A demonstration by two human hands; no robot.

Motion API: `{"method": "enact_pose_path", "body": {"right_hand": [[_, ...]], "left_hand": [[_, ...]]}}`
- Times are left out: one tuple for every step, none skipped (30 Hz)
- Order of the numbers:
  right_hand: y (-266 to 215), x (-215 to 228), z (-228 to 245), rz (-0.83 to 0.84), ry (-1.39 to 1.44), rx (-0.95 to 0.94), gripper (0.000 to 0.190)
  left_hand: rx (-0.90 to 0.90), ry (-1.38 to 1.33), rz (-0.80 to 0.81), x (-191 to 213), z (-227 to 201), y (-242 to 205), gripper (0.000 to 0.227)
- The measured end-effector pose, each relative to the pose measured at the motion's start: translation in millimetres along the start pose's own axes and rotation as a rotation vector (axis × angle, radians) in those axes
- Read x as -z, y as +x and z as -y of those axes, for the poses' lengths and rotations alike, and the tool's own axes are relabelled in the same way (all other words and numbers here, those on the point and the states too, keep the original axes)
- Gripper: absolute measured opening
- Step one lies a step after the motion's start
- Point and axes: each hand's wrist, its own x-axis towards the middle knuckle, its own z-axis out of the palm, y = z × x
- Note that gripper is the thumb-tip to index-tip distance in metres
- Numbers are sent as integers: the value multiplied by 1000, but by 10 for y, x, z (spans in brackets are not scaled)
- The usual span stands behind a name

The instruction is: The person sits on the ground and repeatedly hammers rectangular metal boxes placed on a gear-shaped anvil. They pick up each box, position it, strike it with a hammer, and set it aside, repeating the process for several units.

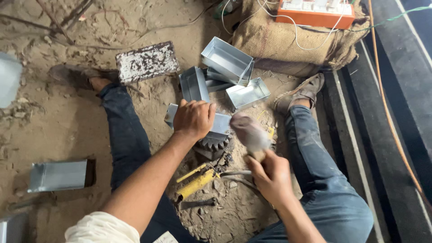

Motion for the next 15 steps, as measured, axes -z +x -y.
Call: {"method": "enact_pose_path", "body": {"right_hand": [[30, -54, 71, 6, -156, -66, 19], [27, -91, 140, 13, -313, -132, 21], [29, -117, 202, 22, -467, -193, 26], [-35, -115, 257, -11, -375, -160, 22], [-63, -127, 300, -50, -276, -110, 18], [-27, -135, 322, -87, -176, -60, 13], [4, -109, 323, -96, -108, 33, 13], [41, -78, 308, -104, -40, 126, 13], [13, -56, 279, -107, 27, 206, 13], [1, -67, 238, -91, 47, 167, 15], [49, -92, 199, -82, 67, 138, 17], [67, -94, 175, -73, 86, 109, 20], [100, -102, 167, -73, -120, 57, 22], [131, -129, 168, -73, -327, 5, 25], [133, -164, 173, -73, -527, -56, 28]], "left_hand": [[-16, -14, -45, 17, -6, 6, 49], [-32, -28, -90, 26, -21, -8, 50], [-47, -37, -138, 43, -23, -8, 50], [-39, -41, -90, 44, -43, -56, 49], [-38, -34, -57, 66, -39, -67, 49], [-38, -27, -23, 100, -19, -34, 48], [-44, -24, -50, 113, -20, -23, 48], [-50, -21, -77, 122, -21, -11, 48], [-50, -23, -93, 114, -28, -62, 47], [-38, -20, -84, 108, -30, -101, 48], [-34, -15, -85, 112, -31, -72, 48], [-31, -11, -85, 114, -41, -60, 49], [-42, -11, -111, 126, -50, -42, 48], [-52, -10, -136, 133, -66, -43, 48], [-62, -6, -155, 146, -67, -60, 47]]}}
